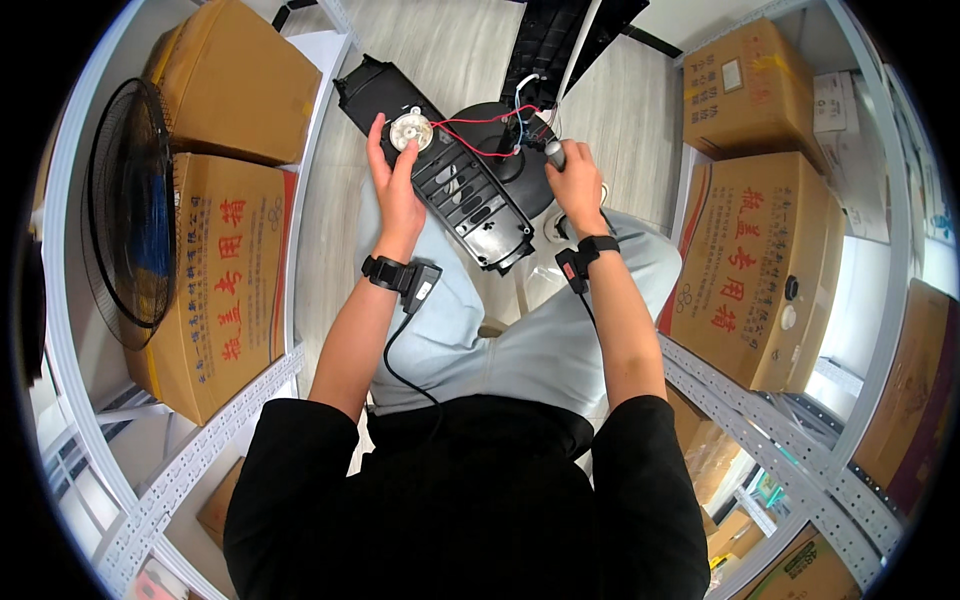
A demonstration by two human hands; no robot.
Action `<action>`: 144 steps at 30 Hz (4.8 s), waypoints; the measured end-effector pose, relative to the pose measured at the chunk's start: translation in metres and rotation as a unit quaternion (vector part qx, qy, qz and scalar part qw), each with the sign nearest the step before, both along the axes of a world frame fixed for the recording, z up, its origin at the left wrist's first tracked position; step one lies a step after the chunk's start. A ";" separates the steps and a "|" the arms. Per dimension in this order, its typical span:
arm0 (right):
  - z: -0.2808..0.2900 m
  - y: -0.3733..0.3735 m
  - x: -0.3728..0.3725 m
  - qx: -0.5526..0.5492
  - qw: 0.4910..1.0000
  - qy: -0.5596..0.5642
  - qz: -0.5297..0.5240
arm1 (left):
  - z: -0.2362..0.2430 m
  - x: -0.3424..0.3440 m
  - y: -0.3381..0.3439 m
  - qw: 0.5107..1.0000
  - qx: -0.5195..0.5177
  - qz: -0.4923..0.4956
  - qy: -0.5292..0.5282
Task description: The person sits on the floor and uses a screwdriver to adjust wires and components inside a disassembled fan motor housing. They connect wires to terminals and tighten screws within the motor casing.
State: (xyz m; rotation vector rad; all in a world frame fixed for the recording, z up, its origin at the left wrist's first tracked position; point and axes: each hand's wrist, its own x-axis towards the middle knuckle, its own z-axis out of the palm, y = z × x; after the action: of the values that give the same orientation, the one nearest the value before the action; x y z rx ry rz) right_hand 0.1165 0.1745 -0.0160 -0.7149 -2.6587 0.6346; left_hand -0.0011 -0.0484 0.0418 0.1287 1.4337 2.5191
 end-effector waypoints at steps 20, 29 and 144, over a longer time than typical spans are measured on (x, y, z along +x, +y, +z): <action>-0.031 0.032 -0.005 0.019 0.992 -0.118 -0.047 | 0.008 -0.002 -0.004 1.000 0.003 0.025 0.001; -0.045 0.049 -0.022 -0.032 0.998 -0.033 -0.030 | 0.006 -0.001 -0.002 1.000 0.008 0.013 0.000; 0.114 -0.065 0.031 -0.367 0.927 -0.075 -0.010 | -0.003 -0.002 0.002 0.988 0.098 -0.098 -0.068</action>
State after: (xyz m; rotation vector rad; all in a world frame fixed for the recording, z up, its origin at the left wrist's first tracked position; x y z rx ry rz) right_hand 0.1474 0.1096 0.0979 -0.9984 -2.5016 1.6665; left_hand -0.0031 -0.0461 0.0384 0.1235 1.0669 2.4484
